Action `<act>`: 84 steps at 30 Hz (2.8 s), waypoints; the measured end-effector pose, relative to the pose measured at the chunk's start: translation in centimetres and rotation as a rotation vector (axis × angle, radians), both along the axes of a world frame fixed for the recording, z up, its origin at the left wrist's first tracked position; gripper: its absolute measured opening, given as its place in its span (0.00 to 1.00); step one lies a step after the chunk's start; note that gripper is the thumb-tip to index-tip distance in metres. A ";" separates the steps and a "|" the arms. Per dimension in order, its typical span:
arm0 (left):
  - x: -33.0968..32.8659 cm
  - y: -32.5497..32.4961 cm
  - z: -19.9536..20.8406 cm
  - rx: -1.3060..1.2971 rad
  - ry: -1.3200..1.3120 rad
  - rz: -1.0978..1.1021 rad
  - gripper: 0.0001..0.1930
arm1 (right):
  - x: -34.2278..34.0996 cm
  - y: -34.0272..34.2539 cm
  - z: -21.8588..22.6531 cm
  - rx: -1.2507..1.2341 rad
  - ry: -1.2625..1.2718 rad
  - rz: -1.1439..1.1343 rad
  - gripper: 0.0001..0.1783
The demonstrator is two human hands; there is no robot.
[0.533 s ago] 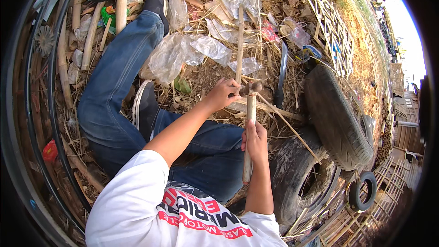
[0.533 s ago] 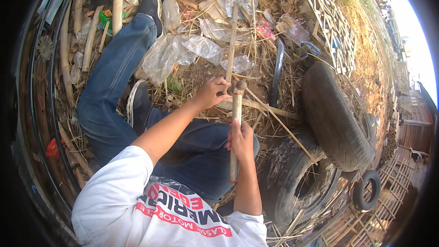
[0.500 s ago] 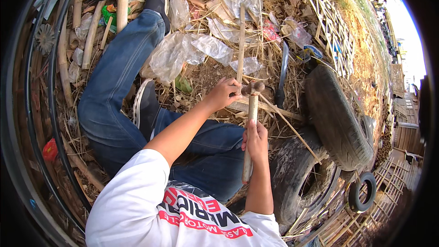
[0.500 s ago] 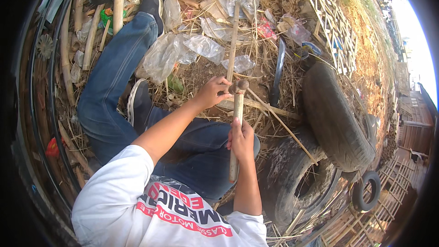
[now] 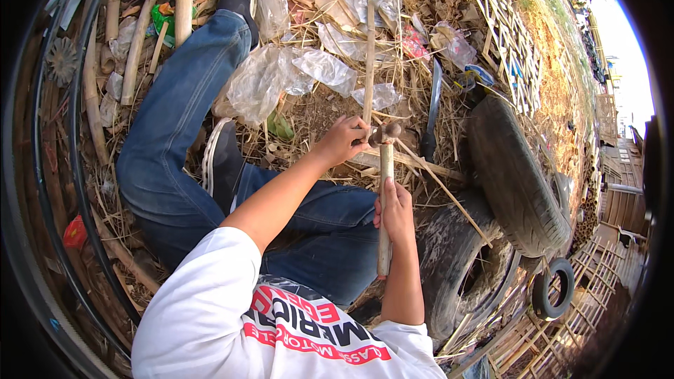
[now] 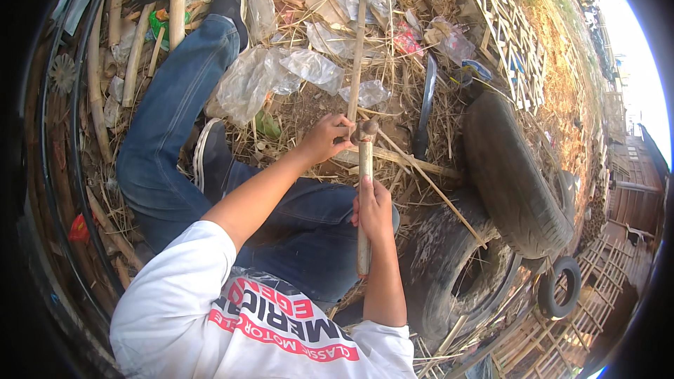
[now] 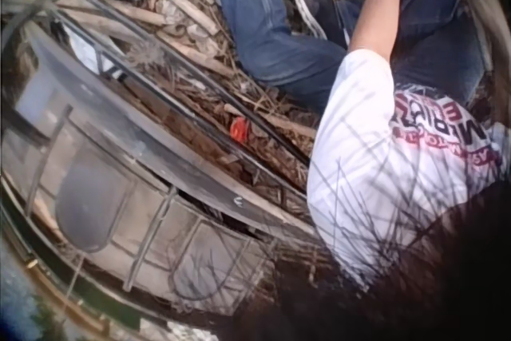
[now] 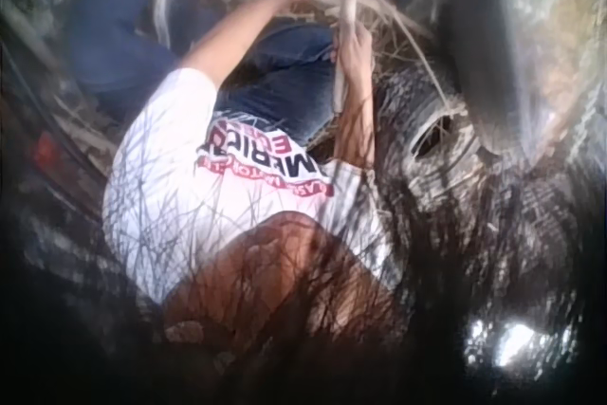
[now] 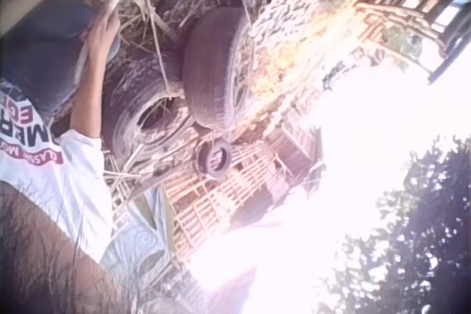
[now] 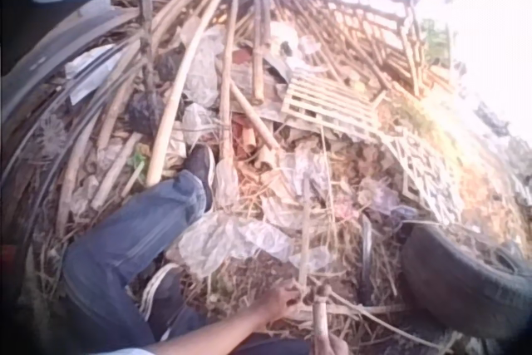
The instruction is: The person saws through a length of wood using a hand saw and then uses a hammer and nail to join pieces of wood together.
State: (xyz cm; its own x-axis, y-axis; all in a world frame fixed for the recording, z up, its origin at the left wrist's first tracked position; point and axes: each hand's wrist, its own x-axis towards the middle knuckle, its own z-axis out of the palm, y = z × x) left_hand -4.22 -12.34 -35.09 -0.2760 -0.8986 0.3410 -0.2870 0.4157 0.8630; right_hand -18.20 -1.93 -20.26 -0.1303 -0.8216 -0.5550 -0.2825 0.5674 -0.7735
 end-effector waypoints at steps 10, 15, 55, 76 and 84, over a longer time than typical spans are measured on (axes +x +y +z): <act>0.0 0.1 -0.3 -0.009 0.009 0.014 0.10 | 0.4 0.5 0.7 -0.021 0.016 -0.022 0.25; 0.1 0.0 -0.2 -0.016 -0.003 -0.031 0.11 | 0.1 0.6 0.0 -0.009 0.035 -0.026 0.28; -0.5 1.0 -1.5 0.114 -0.022 0.006 0.14 | -1.0 0.0 -0.1 0.025 0.045 -0.022 0.28; -0.3 0.2 -2.6 -0.092 0.035 -0.057 0.20 | -0.9 -0.2 0.0 0.039 0.039 -0.027 0.28; 0.0 0.2 -2.7 -0.089 0.013 -0.045 0.20 | -0.6 -0.3 0.2 0.056 0.035 -0.041 0.27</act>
State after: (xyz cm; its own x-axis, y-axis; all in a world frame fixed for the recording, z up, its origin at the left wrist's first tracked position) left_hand -4.20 -12.19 -37.82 -0.3103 -0.8514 0.4229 -0.2556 0.5032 0.8255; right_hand -18.84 -2.24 -20.10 -0.1837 -0.7829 -0.5944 -0.2843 0.6212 -0.7303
